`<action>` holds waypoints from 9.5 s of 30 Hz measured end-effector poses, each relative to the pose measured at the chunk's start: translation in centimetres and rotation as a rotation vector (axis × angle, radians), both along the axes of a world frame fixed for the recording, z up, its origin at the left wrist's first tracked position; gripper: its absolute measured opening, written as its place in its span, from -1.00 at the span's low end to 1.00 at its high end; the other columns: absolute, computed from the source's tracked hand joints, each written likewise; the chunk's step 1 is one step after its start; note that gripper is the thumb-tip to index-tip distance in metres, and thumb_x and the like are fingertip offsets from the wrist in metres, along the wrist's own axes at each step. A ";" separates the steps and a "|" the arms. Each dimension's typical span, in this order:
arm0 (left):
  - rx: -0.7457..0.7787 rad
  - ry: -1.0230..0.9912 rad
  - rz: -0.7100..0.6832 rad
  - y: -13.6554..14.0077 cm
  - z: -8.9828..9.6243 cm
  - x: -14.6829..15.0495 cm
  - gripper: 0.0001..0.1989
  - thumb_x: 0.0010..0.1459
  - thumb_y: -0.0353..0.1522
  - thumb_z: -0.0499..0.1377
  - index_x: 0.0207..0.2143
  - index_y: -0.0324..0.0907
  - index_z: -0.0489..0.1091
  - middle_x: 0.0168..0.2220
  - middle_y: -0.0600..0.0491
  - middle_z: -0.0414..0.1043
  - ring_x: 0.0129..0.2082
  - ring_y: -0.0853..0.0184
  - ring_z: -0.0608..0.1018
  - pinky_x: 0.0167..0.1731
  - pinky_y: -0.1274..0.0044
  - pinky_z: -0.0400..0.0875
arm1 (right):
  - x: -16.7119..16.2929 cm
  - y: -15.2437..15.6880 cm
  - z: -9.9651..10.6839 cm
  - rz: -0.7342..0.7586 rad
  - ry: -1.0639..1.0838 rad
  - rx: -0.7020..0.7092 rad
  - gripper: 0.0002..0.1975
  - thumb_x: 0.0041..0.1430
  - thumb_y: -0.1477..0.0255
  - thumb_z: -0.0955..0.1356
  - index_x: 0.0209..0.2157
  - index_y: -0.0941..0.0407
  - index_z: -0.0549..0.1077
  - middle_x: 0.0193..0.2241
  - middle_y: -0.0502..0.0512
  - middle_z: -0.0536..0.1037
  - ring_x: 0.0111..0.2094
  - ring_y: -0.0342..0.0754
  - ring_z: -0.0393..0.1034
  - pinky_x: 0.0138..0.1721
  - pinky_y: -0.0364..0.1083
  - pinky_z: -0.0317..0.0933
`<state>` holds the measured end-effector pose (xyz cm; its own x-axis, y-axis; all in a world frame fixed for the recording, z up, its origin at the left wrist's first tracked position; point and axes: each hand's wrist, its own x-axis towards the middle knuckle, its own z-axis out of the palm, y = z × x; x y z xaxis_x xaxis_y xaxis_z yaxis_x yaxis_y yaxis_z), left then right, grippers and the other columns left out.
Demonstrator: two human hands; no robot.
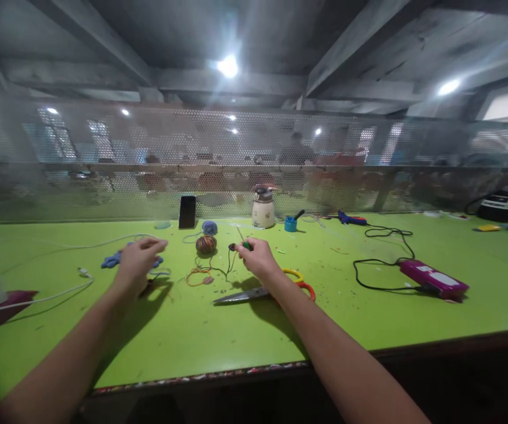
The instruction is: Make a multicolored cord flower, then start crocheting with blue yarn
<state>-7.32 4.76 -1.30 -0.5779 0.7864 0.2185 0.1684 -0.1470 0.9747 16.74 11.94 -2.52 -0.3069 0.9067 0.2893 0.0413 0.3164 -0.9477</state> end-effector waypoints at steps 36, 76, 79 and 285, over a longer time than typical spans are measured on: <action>0.182 1.166 -0.279 -1.9 -1.6 7.1 -0.84 0.18 -0.41 -0.03 -0.46 -0.16 0.24 -0.38 -0.03 0.25 -0.34 0.24 0.34 -0.30 0.43 0.24 | -1.9 -3.9 -0.3 -0.008 -0.444 0.514 -0.91 0.05 0.48 0.30 -0.51 0.15 0.32 -0.62 -0.05 0.32 -0.57 -0.18 0.15 -0.50 -0.17 0.02; 0.185 0.830 -0.370 -1.0 -2.1 6.4 -0.91 0.07 -0.42 0.09 -0.49 -0.20 0.32 -0.44 0.06 0.29 -0.44 0.37 0.37 -0.46 0.56 0.26 | -2.1 -3.6 -0.4 0.248 -0.067 -0.158 -0.84 -0.07 0.39 0.38 -0.55 0.17 0.33 -0.76 -0.18 0.15 -0.72 -0.30 -0.07 -0.67 -0.21 -0.24; 0.125 0.728 -0.405 -1.0 -1.9 6.4 -0.92 0.04 -0.41 0.09 -0.45 -0.21 0.37 -0.43 0.05 0.34 -0.42 0.36 0.40 -0.46 0.56 0.29 | -1.9 -3.8 -0.1 0.294 -0.058 -0.189 -0.84 -0.03 0.39 0.37 -0.53 0.18 0.33 -0.73 -0.16 0.18 -0.71 -0.30 -0.06 -0.66 -0.21 -0.23; -0.151 -0.572 -1.090 -2.5 -1.4 6.1 -0.85 0.01 -0.39 0.30 -0.40 -0.30 0.42 -0.53 0.03 0.39 -0.54 0.51 0.39 -0.56 0.67 0.17 | -0.6 -3.2 -0.2 0.508 0.059 -0.026 -0.76 -0.02 0.32 0.46 -0.47 0.19 0.41 -0.70 -0.12 0.26 -0.67 -0.29 -0.03 -0.62 -0.20 -0.19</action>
<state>-1.26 2.22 -2.66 0.4109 0.9115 0.0157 -0.4263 0.1769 0.8871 16.17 8.75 -2.68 -0.6947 0.6541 0.2992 -0.1657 0.2593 -0.9515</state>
